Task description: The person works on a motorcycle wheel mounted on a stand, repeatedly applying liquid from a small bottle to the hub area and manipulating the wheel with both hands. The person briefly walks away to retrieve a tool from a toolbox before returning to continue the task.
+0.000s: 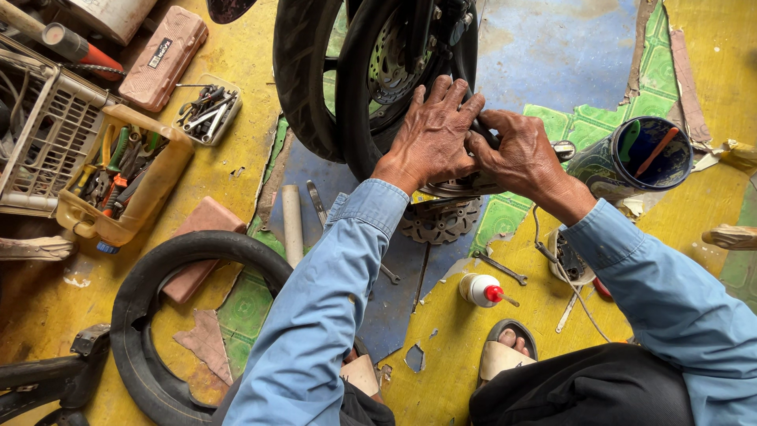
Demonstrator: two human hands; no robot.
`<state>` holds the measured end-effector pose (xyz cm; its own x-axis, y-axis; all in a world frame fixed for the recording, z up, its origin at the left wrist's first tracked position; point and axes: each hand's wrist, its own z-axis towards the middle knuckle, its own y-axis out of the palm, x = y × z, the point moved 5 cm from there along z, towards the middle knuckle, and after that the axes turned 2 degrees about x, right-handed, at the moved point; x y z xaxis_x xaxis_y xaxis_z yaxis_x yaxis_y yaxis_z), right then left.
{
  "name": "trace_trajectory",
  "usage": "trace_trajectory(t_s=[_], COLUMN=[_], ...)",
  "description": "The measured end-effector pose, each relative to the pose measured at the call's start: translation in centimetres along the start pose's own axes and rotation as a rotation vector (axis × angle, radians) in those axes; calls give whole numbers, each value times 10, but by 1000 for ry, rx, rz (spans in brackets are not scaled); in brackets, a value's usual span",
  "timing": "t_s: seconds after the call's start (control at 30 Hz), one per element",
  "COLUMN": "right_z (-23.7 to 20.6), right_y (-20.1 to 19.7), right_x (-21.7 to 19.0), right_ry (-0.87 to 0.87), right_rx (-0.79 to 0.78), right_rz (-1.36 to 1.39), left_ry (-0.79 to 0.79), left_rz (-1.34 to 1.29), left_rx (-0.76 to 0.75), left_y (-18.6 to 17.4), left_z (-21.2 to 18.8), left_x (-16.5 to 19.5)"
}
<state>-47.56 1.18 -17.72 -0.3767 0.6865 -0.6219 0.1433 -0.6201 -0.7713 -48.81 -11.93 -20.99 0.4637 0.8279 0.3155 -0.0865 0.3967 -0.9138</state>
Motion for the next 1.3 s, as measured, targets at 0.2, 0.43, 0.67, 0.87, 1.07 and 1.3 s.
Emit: trace_trajectory(t_s=[0.2, 0.43, 0.67, 0.87, 1.07, 1.3], right_z=[0, 0, 6, -25, -146, -265], right_y=[-1, -1, 4, -23, -3, 111], right_x=[-3, -5, 4, 54, 142, 168], right_ry=[-39, -15, 50, -29, -82, 90], right_rx=[18, 1, -73, 167, 92, -533], right_rz=[-2, 0, -11, 82, -97, -90], left_ry=[17, 5, 21, 5, -4, 2], left_rz=[18, 8, 6, -26, -44, -7], left_rx=[37, 19, 49, 29, 13, -4], left_y=[0, -1, -5, 4, 6, -4], left_z=[1, 0, -1, -2, -3, -4], left_x=[-1, -1, 0, 2, 10, 13])
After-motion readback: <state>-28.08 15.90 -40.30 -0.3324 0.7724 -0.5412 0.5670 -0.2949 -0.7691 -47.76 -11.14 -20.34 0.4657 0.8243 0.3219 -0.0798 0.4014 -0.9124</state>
